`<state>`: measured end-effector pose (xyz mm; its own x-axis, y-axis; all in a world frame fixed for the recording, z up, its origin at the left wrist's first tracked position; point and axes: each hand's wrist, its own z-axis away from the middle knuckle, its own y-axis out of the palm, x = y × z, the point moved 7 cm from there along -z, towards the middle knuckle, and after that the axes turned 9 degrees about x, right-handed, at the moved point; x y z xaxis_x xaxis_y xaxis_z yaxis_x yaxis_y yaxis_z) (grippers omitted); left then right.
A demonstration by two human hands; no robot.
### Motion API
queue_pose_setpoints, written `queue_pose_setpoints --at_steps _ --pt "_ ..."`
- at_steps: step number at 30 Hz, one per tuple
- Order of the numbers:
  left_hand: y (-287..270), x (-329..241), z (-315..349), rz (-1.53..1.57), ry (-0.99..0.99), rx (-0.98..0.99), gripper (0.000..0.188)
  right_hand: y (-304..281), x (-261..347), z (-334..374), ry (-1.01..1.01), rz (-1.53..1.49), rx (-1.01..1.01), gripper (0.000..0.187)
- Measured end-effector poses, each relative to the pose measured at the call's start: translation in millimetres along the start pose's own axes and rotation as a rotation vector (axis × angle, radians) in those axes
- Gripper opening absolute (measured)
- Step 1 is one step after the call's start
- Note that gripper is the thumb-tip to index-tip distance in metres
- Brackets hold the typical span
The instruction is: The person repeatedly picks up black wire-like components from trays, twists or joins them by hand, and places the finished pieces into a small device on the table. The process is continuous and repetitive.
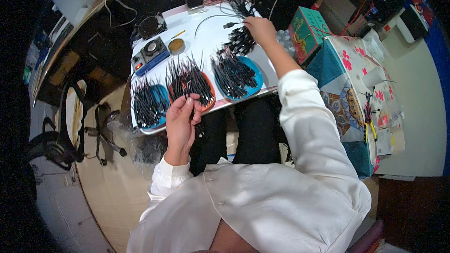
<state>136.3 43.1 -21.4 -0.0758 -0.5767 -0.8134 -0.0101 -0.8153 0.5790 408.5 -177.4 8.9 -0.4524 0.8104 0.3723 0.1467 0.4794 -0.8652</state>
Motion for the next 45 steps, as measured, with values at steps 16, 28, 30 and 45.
queue_pose_setpoints --at_steps 16,28,30,45 --pt "42.9 43.1 -29.8 0.199 -0.225 0.085 0.017 -39.3 218.7 320.2 -0.761 -0.123 0.091 0.030" --pt "79.5 -27.2 56.2 -0.221 0.234 0.156 0.016 -3.3 168.8 329.2 -0.007 -0.889 0.404 0.020" --pt "82.6 -22.8 74.5 -0.311 0.307 0.142 0.017 -37.8 170.3 301.7 -0.011 -1.352 0.156 0.025" --pt "68.6 -10.5 99.1 -0.175 0.079 0.172 0.021 -73.7 206.9 258.9 0.081 -1.361 0.117 0.018"
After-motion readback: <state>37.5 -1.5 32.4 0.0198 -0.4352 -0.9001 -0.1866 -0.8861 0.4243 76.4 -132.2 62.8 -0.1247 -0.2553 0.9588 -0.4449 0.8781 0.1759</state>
